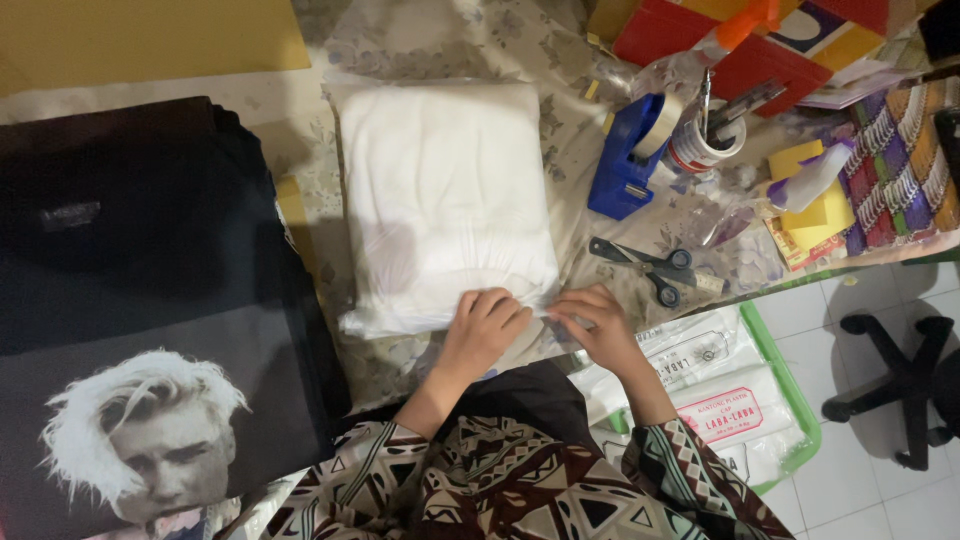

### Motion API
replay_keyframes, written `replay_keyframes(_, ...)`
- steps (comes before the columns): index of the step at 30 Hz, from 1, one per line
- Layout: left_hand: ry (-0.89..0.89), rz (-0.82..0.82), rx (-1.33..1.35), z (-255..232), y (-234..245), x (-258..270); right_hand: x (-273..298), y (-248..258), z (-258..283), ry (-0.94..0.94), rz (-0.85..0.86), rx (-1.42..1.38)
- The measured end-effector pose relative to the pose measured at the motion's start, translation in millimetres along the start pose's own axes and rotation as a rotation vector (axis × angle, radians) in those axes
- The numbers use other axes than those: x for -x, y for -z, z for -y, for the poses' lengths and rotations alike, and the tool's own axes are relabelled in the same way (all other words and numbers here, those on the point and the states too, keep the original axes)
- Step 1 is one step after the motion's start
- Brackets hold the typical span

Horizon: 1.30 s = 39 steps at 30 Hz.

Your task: The person places a folded white t-shirt into a clear plastic bag on a table. They smooth the shirt inside the bag, then seal the bag's zip-lock closure. Finally, they use scissors to trim the excess plastic from the sealed bag.

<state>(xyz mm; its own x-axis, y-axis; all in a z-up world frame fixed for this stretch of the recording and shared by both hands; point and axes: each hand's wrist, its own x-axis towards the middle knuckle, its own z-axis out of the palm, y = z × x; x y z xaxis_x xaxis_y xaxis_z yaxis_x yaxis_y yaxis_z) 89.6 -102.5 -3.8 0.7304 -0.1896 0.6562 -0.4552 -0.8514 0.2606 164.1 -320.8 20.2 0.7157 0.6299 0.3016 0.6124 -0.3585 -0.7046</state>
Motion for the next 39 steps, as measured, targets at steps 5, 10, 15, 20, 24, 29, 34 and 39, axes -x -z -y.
replay_keyframes(5,-0.016,-0.053,0.013,2.1,-7.8,4.6,-5.4,6.4,3.1,0.023,0.044,0.020)
replay_keyframes(10,0.001,-0.046,0.001,0.0,-9.0,2.6,-10.0,13.3,2.7,0.025,0.111,0.119)
replay_keyframes(15,0.008,-0.044,-0.009,0.0,-19.9,5.6,7.2,26.0,-69.7,-0.194,0.055,0.454)
replay_keyframes(20,0.044,-0.082,-0.033,-1.8,-26.7,7.4,-60.9,36.1,-73.0,-0.581,-0.584,0.158)
replay_keyframes(24,0.051,-0.069,-0.003,-4.3,-24.0,10.5,-102.8,23.8,-56.5,-0.850,-0.522,0.254)
replay_keyframes(29,0.071,-0.057,0.018,-3.9,-23.5,11.4,-96.2,54.1,-89.1,-0.785,-0.448,0.248)
replay_keyframes(34,0.059,-0.053,0.023,-2.3,-24.9,11.3,-73.5,77.7,-132.6,-0.922,-0.367,-0.045)
replay_keyframes(39,0.062,-0.053,0.024,-3.2,-22.3,12.5,-86.2,82.0,-127.3,-1.006,-0.472,-0.406)
